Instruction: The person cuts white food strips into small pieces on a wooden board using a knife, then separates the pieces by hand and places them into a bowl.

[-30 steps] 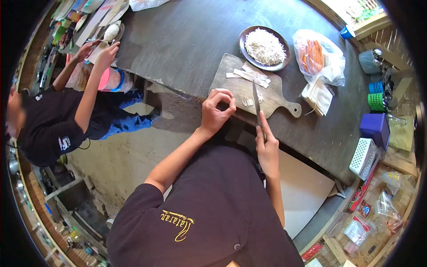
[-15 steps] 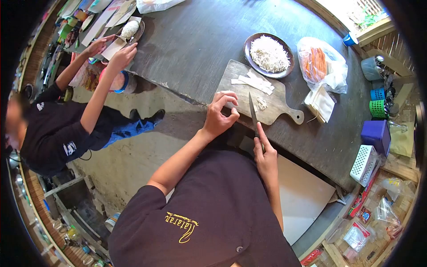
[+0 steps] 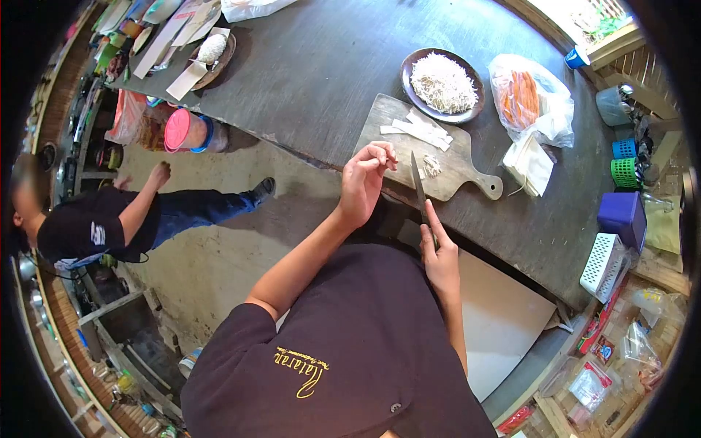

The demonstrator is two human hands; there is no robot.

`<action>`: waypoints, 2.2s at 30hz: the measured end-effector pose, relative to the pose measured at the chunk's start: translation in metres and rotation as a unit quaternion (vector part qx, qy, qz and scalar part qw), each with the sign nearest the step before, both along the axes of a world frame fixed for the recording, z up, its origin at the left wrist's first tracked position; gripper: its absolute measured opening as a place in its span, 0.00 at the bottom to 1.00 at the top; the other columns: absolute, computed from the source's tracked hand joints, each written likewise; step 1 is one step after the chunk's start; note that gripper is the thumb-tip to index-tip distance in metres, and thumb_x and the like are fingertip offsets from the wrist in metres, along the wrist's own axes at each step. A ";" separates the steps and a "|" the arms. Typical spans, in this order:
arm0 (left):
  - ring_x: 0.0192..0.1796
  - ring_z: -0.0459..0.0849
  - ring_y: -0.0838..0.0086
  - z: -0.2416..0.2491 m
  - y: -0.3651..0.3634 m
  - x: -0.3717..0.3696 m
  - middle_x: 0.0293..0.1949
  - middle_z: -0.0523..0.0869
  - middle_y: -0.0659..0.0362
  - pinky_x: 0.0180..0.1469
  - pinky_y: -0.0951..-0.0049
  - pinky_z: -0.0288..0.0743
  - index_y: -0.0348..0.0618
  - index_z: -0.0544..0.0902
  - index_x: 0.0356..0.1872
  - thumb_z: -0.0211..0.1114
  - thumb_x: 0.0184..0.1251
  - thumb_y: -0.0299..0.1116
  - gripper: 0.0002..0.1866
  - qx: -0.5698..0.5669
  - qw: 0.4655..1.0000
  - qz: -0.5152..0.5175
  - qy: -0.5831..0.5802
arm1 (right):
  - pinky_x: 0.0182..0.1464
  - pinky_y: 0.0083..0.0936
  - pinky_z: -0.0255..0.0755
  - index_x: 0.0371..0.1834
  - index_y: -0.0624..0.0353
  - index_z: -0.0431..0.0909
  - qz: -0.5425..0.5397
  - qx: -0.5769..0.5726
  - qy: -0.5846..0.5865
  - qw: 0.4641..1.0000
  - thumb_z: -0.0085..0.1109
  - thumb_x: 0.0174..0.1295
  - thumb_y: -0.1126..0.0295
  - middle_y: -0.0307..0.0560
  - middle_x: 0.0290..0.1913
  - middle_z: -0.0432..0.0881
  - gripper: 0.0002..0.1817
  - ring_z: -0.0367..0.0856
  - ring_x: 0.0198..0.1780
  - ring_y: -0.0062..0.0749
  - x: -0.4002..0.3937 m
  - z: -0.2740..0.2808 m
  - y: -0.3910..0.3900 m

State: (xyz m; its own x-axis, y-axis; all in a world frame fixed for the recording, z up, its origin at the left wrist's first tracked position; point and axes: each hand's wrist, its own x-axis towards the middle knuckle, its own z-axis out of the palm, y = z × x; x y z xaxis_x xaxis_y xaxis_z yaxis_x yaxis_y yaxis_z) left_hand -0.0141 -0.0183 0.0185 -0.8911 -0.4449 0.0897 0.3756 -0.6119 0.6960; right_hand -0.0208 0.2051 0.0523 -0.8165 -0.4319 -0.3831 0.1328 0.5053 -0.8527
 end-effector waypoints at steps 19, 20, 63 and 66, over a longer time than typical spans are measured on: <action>0.55 0.74 0.68 0.000 -0.003 -0.006 0.48 0.77 0.56 0.65 0.68 0.67 0.47 0.70 0.35 0.57 0.66 0.40 0.09 0.065 0.996 -0.060 0.012 | 0.40 0.24 0.73 0.85 0.35 0.72 -0.020 -0.012 0.009 1.000 0.59 0.84 0.66 0.47 0.26 0.66 0.29 0.63 0.31 0.22 0.005 -0.006 0.002; 0.55 0.74 0.68 0.000 -0.002 -0.007 0.48 0.77 0.56 0.65 0.68 0.67 0.47 0.70 0.35 0.57 0.67 0.40 0.09 0.056 0.997 -0.058 0.013 | 0.40 0.25 0.73 0.85 0.35 0.72 -0.020 -0.012 0.013 1.000 0.60 0.83 0.66 0.47 0.26 0.67 0.29 0.64 0.31 0.22 0.005 -0.005 0.001; 0.76 0.75 0.57 -0.001 -0.038 -0.061 0.69 0.82 0.55 0.78 0.55 0.69 0.49 0.91 0.61 0.74 0.75 0.38 0.17 -0.812 0.536 0.168 -0.158 | 0.22 0.15 0.64 0.85 0.48 0.73 -0.171 -0.115 -0.095 0.974 0.57 0.87 0.63 0.31 0.27 0.77 0.26 0.69 0.22 0.10 -0.001 0.000 0.039; 0.77 0.76 0.58 -0.006 -0.040 -0.067 0.68 0.83 0.56 0.78 0.56 0.69 0.48 0.93 0.52 0.75 0.74 0.38 0.12 -0.804 0.547 0.157 -0.172 | 0.20 0.15 0.62 0.85 0.49 0.72 -0.192 -0.138 -0.048 0.971 0.57 0.86 0.63 0.32 0.26 0.78 0.27 0.68 0.20 0.10 -0.007 -0.009 0.046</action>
